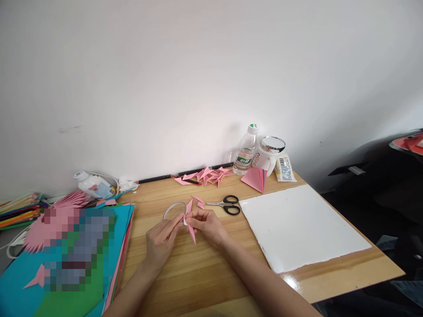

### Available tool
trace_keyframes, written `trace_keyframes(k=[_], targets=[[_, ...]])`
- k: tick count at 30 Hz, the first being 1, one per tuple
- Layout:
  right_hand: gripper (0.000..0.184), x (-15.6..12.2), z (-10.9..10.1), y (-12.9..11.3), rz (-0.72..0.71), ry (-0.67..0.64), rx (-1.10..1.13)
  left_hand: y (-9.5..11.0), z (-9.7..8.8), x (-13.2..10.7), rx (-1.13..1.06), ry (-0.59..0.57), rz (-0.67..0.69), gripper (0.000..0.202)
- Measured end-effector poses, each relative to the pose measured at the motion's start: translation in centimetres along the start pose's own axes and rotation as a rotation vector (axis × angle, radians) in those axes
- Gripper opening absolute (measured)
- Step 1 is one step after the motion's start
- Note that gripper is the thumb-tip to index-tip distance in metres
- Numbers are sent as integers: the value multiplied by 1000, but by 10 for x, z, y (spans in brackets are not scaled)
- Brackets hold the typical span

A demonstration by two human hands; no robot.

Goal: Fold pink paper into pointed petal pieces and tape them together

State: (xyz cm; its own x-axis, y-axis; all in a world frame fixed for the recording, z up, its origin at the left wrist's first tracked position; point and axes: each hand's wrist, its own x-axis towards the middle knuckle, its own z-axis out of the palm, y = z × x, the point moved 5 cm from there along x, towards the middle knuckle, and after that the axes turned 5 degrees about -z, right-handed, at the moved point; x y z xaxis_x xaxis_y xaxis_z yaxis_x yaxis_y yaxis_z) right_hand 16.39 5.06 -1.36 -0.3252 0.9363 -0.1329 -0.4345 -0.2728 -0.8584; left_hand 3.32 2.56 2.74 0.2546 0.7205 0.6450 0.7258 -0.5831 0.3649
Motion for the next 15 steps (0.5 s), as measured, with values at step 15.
trace_keyframes(k=[15], targets=[[26, 0, -2, 2, -304, 59, -467, -8, 7, -5, -71, 13, -207, 29]])
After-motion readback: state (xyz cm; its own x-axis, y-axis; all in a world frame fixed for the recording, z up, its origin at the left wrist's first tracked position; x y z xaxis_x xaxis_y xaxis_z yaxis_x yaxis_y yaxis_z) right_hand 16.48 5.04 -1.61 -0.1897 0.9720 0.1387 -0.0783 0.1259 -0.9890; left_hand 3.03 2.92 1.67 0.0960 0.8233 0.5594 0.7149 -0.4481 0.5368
